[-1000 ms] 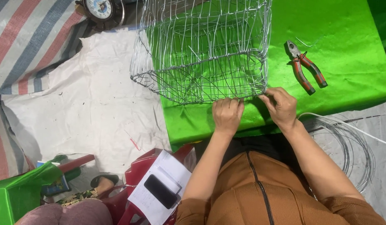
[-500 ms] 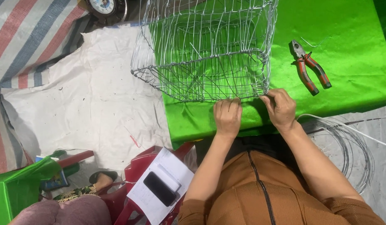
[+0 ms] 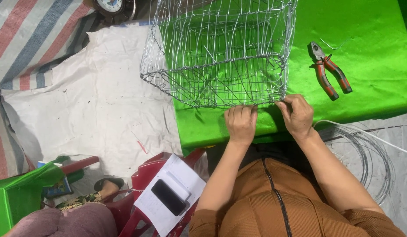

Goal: Tightening and securing wire connections on a metal wire cage using pliers.

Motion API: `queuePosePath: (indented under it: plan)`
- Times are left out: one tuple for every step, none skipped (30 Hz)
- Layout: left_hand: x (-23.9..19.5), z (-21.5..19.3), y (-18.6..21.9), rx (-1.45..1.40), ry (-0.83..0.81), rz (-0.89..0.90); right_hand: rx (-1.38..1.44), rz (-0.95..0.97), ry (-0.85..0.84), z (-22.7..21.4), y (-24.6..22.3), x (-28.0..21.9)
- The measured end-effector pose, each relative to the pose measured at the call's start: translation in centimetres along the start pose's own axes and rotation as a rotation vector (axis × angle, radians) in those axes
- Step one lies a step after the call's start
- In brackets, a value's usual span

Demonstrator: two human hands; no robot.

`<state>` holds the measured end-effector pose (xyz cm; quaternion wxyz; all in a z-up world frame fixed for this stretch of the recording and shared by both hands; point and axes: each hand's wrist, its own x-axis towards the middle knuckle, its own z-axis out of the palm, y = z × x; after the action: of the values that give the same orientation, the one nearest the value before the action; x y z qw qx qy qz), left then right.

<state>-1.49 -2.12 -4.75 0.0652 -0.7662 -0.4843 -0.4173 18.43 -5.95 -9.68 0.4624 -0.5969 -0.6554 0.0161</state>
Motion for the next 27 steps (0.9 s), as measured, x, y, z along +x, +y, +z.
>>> queuePosePath:
  plan:
    - [0.0,0.0,0.0,-0.001,-0.001,0.000,-0.001,0.001,0.000,-0.1,0.0,0.0]
    - [0.0,0.0,0.0,-0.001,-0.008,0.001,0.015,0.011,0.000,-0.1,-0.1,0.0]
    - [0.0,0.0,0.1,0.000,-0.015,0.002,0.030,0.022,0.000,-0.1,-0.1,0.1]
    - [0.1,0.0,0.1,0.000,-0.015,0.003,0.030,0.022,0.001,-0.1,0.0,0.1]
    - [0.2,0.0,0.1,0.003,-0.016,0.001,0.024,0.017,-0.001,-0.1,0.0,0.0]
    - [0.3,0.0,0.2,0.005,-0.017,0.000,0.018,0.013,-0.003,-0.1,0.1,0.0]
    - [0.3,0.0,0.1,0.005,-0.018,0.001,0.018,0.014,-0.002,-0.1,0.1,0.0]
    - [0.2,0.0,0.1,-0.006,-0.029,-0.006,0.027,0.025,-0.006,-0.1,0.2,-0.1]
    - [0.2,0.0,0.1,-0.017,-0.039,-0.012,0.035,0.037,-0.011,-0.1,0.2,-0.1]
    - [0.2,-0.1,0.1,-0.016,-0.038,-0.013,0.036,0.036,-0.011,-0.1,0.2,-0.1]
    - [0.2,-0.1,0.1,-0.032,-0.051,-0.030,0.040,0.036,-0.012,-0.2,0.1,-0.1]
    - [0.2,-0.1,0.2,-0.049,-0.065,-0.047,0.043,0.036,-0.013,-0.2,0.0,-0.1]
    - [0.2,-0.1,0.2,-0.049,-0.065,-0.047,0.043,0.036,-0.014,-0.3,0.0,-0.1]
    - [0.3,-0.2,0.3,-0.047,-0.074,-0.049,0.054,0.037,-0.015,-0.3,0.1,-0.1]
    - [0.3,-0.2,0.3,-0.045,-0.084,-0.052,0.065,0.039,-0.016,-0.3,0.1,0.0]
    - [0.3,-0.2,0.3,-0.045,-0.084,-0.052,0.065,0.038,-0.017,-0.3,0.3,0.0]
    - [0.3,-0.2,0.3,-0.041,-0.091,-0.049,0.063,0.044,-0.022,-0.3,0.4,-0.1]
    - [0.3,-0.2,0.2,-0.037,-0.099,-0.045,0.060,0.050,-0.026,-0.3,0.6,-0.1]
    - [0.2,-0.2,0.2,-0.037,-0.099,-0.045,0.060,0.051,-0.026,-0.2,0.8,-0.2]
    - [0.1,-0.1,0.2,-0.033,-0.131,-0.049,0.065,0.055,-0.027,-0.2,0.9,-0.4]
    - [0.0,-0.1,0.2,-0.029,-0.162,-0.052,0.069,0.059,-0.029,-0.1,1.1,-0.5]
    - [0.0,-0.2,0.1,-0.030,-0.162,-0.052,0.069,0.059,-0.029,-0.3,0.9,-0.3]
    - [0.1,-0.2,0.1,-0.039,-0.168,-0.040,0.069,0.067,-0.033,-0.4,0.7,-0.2]
    - [0.2,-0.3,0.1,-0.047,-0.173,-0.028,0.070,0.075,-0.037,-0.6,0.5,0.0]
    - [0.6,-0.5,0.2,-0.046,-0.172,-0.028,0.071,0.074,-0.037,-0.5,0.4,0.1]
    - [0.9,-0.6,0.3,-0.079,-0.204,-0.069,0.080,0.088,-0.037,-0.5,0.4,0.1]
    - [1.3,-0.8,0.5,-0.113,-0.235,-0.110,0.090,0.103,-0.037,-0.5,0.4,0.0]
